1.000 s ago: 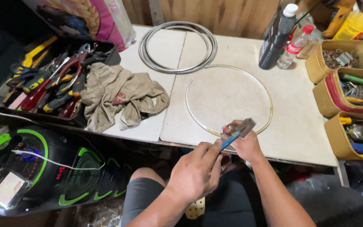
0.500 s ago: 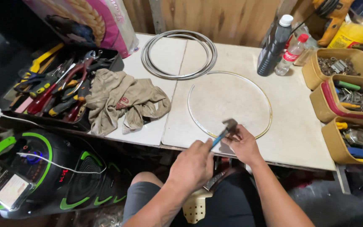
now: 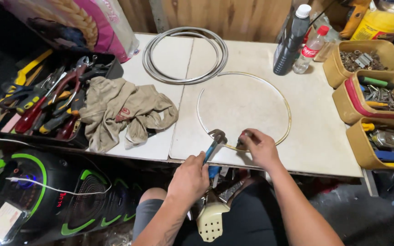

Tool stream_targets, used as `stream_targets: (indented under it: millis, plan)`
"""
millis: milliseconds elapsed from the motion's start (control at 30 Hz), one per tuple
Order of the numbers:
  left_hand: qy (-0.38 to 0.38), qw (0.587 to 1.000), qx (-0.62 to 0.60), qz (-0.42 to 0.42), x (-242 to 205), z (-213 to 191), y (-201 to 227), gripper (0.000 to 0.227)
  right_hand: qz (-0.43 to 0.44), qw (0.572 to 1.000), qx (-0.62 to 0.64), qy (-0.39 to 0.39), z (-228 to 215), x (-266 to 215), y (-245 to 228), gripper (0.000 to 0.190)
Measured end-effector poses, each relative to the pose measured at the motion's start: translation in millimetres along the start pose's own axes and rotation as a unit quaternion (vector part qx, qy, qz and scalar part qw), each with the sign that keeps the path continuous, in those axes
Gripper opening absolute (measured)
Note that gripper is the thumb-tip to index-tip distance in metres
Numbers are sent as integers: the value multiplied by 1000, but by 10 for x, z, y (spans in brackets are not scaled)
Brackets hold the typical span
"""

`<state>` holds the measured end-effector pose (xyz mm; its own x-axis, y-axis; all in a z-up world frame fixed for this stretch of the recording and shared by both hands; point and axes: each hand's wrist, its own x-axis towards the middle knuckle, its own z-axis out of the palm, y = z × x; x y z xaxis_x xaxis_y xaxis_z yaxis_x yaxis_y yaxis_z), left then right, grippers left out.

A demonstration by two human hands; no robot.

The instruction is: The person uses a hammer to repeatedly strike a small metal object placed on a circular metal ring. The person adjusts the position of the ring and the small object multiple times while continuing to hammer.

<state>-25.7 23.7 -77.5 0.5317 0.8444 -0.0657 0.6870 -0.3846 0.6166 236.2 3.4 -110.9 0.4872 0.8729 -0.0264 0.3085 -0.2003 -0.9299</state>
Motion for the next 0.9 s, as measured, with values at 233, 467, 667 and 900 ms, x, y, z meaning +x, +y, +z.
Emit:
stream_targets:
  millis: [233, 467, 667, 900]
  plan:
    - [4, 1000, -6, 1, 2, 62, -78, 50, 57, 993, -107, 2, -26, 171, 41, 40]
    - [118, 990, -51, 53, -70, 96, -262, 44, 46, 926, 367, 80, -226, 112, 323, 9]
    - [216, 970, 101, 36, -63, -256, -541, 41, -80, 983, -142, 83, -752, -91, 340, 11]
    - [244, 951, 188, -14, 338, -341, -1087, 42, -153, 882, -428, -128, -1030, -62, 395, 26]
